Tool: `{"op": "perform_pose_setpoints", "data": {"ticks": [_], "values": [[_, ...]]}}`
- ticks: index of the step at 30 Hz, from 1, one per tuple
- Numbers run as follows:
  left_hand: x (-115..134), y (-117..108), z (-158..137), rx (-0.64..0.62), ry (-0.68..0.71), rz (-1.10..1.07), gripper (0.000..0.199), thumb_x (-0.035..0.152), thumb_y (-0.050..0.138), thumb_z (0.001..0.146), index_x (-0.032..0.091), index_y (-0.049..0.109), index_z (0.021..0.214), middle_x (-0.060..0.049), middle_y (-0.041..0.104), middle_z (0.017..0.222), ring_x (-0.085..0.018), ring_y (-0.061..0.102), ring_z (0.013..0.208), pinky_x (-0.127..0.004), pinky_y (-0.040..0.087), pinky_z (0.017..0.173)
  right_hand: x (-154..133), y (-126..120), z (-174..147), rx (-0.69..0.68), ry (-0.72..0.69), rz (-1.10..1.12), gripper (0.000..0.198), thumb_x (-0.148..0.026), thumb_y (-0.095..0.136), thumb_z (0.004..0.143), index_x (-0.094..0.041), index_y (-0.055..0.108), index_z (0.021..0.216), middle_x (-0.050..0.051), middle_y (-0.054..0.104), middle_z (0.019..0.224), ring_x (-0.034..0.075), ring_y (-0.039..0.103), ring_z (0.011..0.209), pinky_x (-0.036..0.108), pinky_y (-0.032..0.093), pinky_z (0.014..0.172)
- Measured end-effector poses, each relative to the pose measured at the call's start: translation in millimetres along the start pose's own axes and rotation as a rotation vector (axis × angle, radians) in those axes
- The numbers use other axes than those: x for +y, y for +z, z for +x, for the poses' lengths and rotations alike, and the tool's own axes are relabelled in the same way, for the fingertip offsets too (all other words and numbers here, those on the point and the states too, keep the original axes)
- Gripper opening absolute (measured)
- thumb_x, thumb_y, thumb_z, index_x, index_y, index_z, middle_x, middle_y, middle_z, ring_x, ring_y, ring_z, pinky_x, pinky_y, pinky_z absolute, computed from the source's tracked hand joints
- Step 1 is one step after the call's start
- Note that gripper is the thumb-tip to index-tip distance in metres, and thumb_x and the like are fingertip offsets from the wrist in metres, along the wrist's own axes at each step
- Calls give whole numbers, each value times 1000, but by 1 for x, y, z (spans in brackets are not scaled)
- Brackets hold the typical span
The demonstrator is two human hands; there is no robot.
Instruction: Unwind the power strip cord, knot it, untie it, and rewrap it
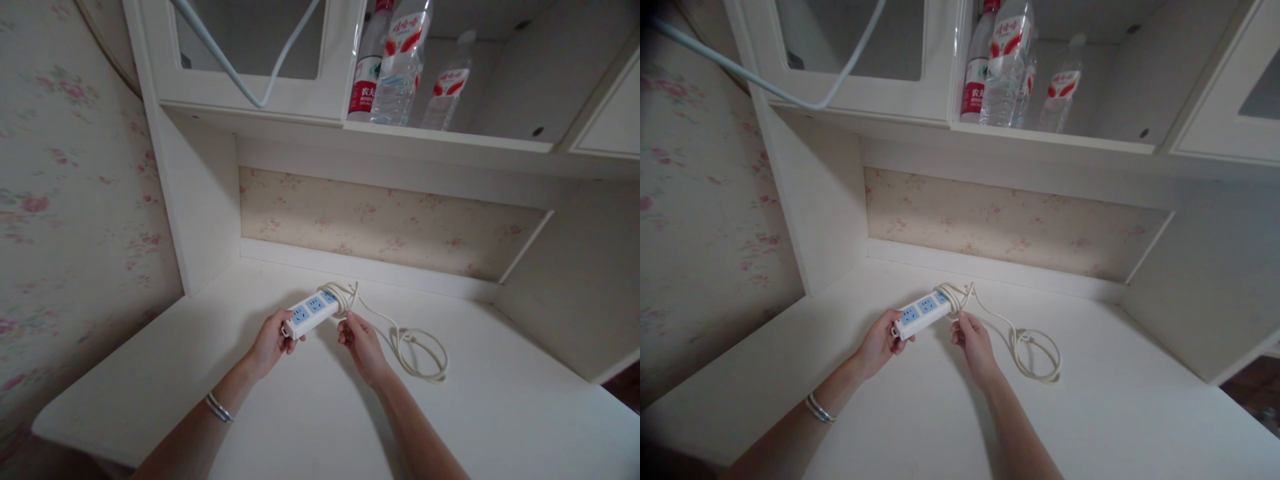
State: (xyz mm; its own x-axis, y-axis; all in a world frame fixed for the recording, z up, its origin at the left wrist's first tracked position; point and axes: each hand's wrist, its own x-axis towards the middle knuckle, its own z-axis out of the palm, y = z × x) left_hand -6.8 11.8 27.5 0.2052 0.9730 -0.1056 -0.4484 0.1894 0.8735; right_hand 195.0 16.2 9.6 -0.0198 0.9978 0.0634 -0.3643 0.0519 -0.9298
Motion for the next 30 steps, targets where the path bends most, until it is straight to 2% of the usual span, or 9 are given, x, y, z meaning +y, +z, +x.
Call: {"op": "perform_pose_setpoints", "data": {"ticks": [4, 8, 10, 15, 19, 21, 24, 27, 30], "values": [[-2, -1, 2, -23, 10, 45, 28, 37, 50, 77, 10, 58, 83, -5, 62, 57, -8, 44, 37, -19, 31, 36, 3, -2, 3, 75, -110, -199, 32, -51, 60, 75, -19, 63, 77, -1, 60, 66, 9, 50, 52, 23, 38, 52], [-5, -1, 4, 0, 16, 34, 29, 37, 50, 77, 10, 59, 86, -5, 61, 57, -8, 45, 37, -19, 31, 36, 8, -4, 3, 158, -254, -400, 32, -50, 56, 79, -19, 61, 69, -2, 57, 57, 10, 50, 50, 23, 36, 50], [-6, -1, 5, 17, 8, -4, 29, 37, 50, 77, 11, 59, 87, -4, 61, 57, -7, 44, 37, -18, 32, 35, 11, -5, 5, 184, -253, -338, 32, -50, 54, 80, -20, 60, 72, -3, 58, 59, 11, 51, 50, 24, 39, 51], [-5, -1, 7, 67, -3, -187, 22, 35, 52, 77, 15, 57, 84, -2, 62, 58, -8, 50, 41, -15, 33, 36, 19, -6, 10, 256, -154, -27, 29, -49, 57, 77, -21, 59, 86, -1, 64, 70, 12, 56, 52, 26, 46, 53], [-4, -6, 8, 58, -109, -254, 17, 31, 53, 74, 14, 55, 74, 1, 55, 49, -8, 50, 39, -13, 28, 30, 21, -10, 13, 242, -13, 106, 22, -42, 62, 75, -20, 59, 78, 0, 65, 68, 12, 56, 54, 25, 47, 54], [-5, -11, 9, 13, -161, -221, 20, 32, 52, 74, 14, 56, 70, 1, 53, 44, -7, 46, 33, -13, 24, 28, 18, -15, 15, 228, -3, 161, 18, -38, 64, 74, -20, 60, 73, -1, 64, 68, 12, 57, 56, 24, 48, 56], [-6, -18, 10, -27, -227, -40, 30, 39, 46, 74, 13, 54, 61, 1, 49, 37, -5, 35, 26, -13, 18, 26, 6, -28, 18, 204, -38, 203, 15, -35, 65, 74, -20, 62, 75, -1, 65, 71, 12, 58, 61, 23, 49, 58], [-4, -20, 10, 11, -254, 117, 35, 43, 44, 74, 13, 52, 56, 0, 48, 36, -4, 30, 25, -13, 14, 27, -9, -44, 21, 253, -81, 285, 13, -33, 66, 74, -21, 63, 79, -3, 65, 74, 10, 58, 63, 22, 50, 60], [3, -16, 7, 70, -186, 134, 32, 42, 46, 74, 14, 52, 59, 0, 51, 40, -4, 33, 27, -13, 18, 28, -19, -59, 23, 312, -160, 409, 12, -33, 66, 75, -25, 61, 81, -6, 64, 75, 7, 57, 63, 19, 50, 61]]}}
